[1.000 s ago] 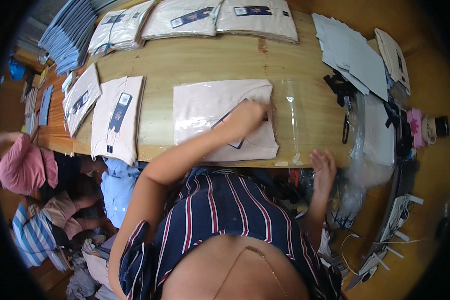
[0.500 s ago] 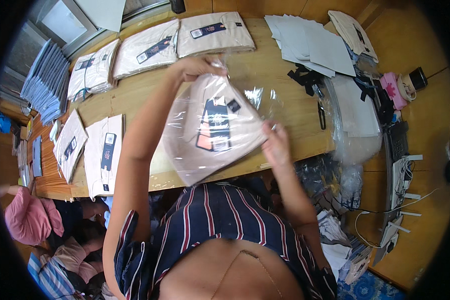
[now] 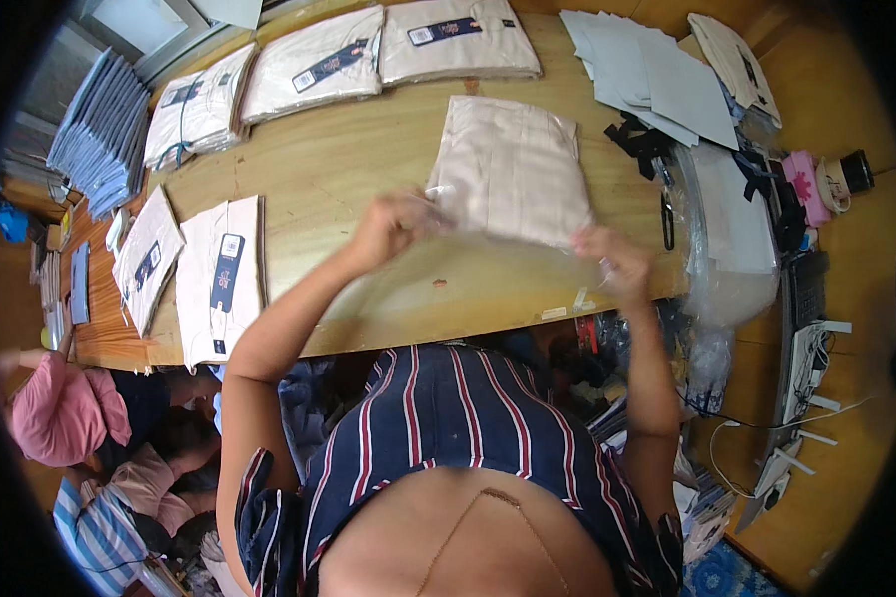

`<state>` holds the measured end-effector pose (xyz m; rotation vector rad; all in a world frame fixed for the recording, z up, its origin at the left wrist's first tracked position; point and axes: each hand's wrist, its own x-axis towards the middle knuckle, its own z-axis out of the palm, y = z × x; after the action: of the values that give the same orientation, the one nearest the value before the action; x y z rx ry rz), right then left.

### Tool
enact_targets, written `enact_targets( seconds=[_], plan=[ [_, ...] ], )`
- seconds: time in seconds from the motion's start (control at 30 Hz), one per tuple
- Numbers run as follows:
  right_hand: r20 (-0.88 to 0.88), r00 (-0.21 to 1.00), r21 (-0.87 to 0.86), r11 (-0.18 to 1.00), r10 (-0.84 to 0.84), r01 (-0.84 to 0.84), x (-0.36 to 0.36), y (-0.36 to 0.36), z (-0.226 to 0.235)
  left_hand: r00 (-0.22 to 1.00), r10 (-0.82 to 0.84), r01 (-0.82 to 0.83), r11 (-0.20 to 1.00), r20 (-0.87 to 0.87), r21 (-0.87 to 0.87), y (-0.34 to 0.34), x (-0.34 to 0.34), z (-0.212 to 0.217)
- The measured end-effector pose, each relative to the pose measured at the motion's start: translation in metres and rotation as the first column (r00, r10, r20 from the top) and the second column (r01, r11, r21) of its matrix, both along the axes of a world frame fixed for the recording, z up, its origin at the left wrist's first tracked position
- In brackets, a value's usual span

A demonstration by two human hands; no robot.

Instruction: The person places shirts into plastic bags, seals the bags by hand, and records information in a notebook.

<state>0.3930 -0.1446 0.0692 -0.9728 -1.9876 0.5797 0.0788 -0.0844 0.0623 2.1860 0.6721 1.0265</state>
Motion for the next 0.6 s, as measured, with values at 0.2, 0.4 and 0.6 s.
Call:
enact_targets(
  seconds=[0.2, 0.4, 0.6],
  plan=[
    [0.217, 0.968, -0.05, 0.989, -0.127, 0.141, -0.018, -0.065, -0.062, 0.985, 0.004, 0.007, 0.998, -0.175, 0.066, -0.06, -0.006, -0.066],
    [-0.069, 0.989, -0.316, 0.943, -0.134, 0.106, -0.011, -0.07, -0.042, 0.996, -0.051, 0.039, 0.989, -0.075, -0.143, -0.063, -0.008, -0.038],
    [-0.439, 0.629, -0.646, 0.712, -0.641, 0.274, -0.024, -0.039, -0.055, 0.942, 0.332, -0.24, 0.766, 0.048, -0.597, -0.039, 0.007, -0.036]
  ],
)
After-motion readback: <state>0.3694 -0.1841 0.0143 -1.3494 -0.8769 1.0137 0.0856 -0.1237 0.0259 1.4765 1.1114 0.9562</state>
